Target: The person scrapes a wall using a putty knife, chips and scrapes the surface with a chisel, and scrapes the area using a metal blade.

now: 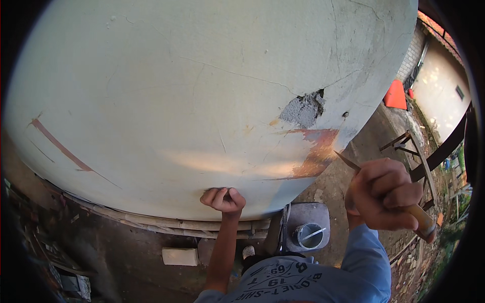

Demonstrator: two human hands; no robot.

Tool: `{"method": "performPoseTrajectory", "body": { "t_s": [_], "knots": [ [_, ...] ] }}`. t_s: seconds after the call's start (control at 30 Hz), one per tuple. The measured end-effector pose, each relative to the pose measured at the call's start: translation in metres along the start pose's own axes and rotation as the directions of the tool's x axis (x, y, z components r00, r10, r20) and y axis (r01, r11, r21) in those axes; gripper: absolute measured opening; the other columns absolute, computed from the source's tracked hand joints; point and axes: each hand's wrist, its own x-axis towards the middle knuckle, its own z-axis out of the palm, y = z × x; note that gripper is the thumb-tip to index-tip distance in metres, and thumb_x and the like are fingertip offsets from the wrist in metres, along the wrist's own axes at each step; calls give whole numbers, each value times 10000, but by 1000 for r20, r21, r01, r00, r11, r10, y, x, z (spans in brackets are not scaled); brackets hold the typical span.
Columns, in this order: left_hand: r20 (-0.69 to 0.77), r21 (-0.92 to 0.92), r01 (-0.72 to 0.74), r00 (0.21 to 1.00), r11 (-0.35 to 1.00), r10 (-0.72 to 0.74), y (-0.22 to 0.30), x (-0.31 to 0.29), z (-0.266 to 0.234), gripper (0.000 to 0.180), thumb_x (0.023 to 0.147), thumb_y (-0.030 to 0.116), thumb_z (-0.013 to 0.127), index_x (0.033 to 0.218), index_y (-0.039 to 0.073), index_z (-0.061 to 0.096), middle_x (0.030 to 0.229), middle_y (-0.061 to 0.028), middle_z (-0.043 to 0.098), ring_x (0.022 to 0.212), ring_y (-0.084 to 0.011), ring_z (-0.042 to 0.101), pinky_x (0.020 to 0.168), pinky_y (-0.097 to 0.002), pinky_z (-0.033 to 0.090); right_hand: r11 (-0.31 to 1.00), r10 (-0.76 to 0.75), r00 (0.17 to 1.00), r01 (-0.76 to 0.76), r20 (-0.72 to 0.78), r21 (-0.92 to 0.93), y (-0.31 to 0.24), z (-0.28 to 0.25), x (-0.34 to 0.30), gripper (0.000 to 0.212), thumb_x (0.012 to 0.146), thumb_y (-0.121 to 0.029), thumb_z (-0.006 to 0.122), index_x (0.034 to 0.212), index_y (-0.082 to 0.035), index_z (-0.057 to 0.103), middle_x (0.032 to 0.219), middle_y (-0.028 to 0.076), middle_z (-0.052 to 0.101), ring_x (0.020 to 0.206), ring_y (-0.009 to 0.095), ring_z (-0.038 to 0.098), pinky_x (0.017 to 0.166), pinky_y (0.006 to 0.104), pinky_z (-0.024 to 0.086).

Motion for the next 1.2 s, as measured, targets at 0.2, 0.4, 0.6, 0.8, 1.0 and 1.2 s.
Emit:
{"method": "performPoseTrajectory", "body": {
  "t_s": [0.2,0.4,0.6,0.8,1.0,1.2],
  "knots": [
    [9,56,1,1000,998,-1,-3,0,-3,181,916,165,526,1018,66,414,1018,-113,365,857,-209,398,750,-331,406,979,93,987,-67,130,-192,11,10,-9,580,940,-624,345,708,-94,382,445,5,358,361,168,487,371,304,522],
    [11,39,2,1000,999,-2,-1,0,-5,185,914,167,528,1020,68,414,1028,-118,362,866,-208,391,734,-328,395,987,111,993,-105,45,-120,17,18,-13,576,921,-647,382,711,-111,396,456,0,328,363,144,435,378,299,498],
    [5,47,-7,1000,999,7,-2,3,1,184,913,160,526,1021,66,410,1022,-119,362,863,-210,387,729,-331,395,998,-20,1000,20,-9,-66,12,15,-8,530,949,-545,451,761,-50,462,433,9,360,336,170,455,401,339,541],
    [1,9,4,1000,1000,-4,2,1,0,176,913,155,524,1017,67,412,1014,-114,358,861,-207,387,737,-335,397,1000,-14,998,13,-64,-24,1,9,-2,513,958,-504,474,716,-52,473,425,2,346,323,183,459,374,329,522],
    [3,43,13,1000,999,-13,-3,-1,0,171,908,147,525,1016,71,415,1018,-111,359,854,-195,389,742,-319,398,981,74,989,-50,128,-187,18,23,-8,557,959,-572,391,687,-86,405,429,-1,354,316,153,419,372,301,524],
    [9,32,6,1000,999,-6,-1,-2,-5,169,912,148,519,1022,75,414,1021,-108,361,855,-195,390,737,-317,398,986,70,991,-51,113,-160,20,23,-14,549,956,-570,400,713,-78,423,439,2,366,336,158,454,377,312,519]
  ]
}}
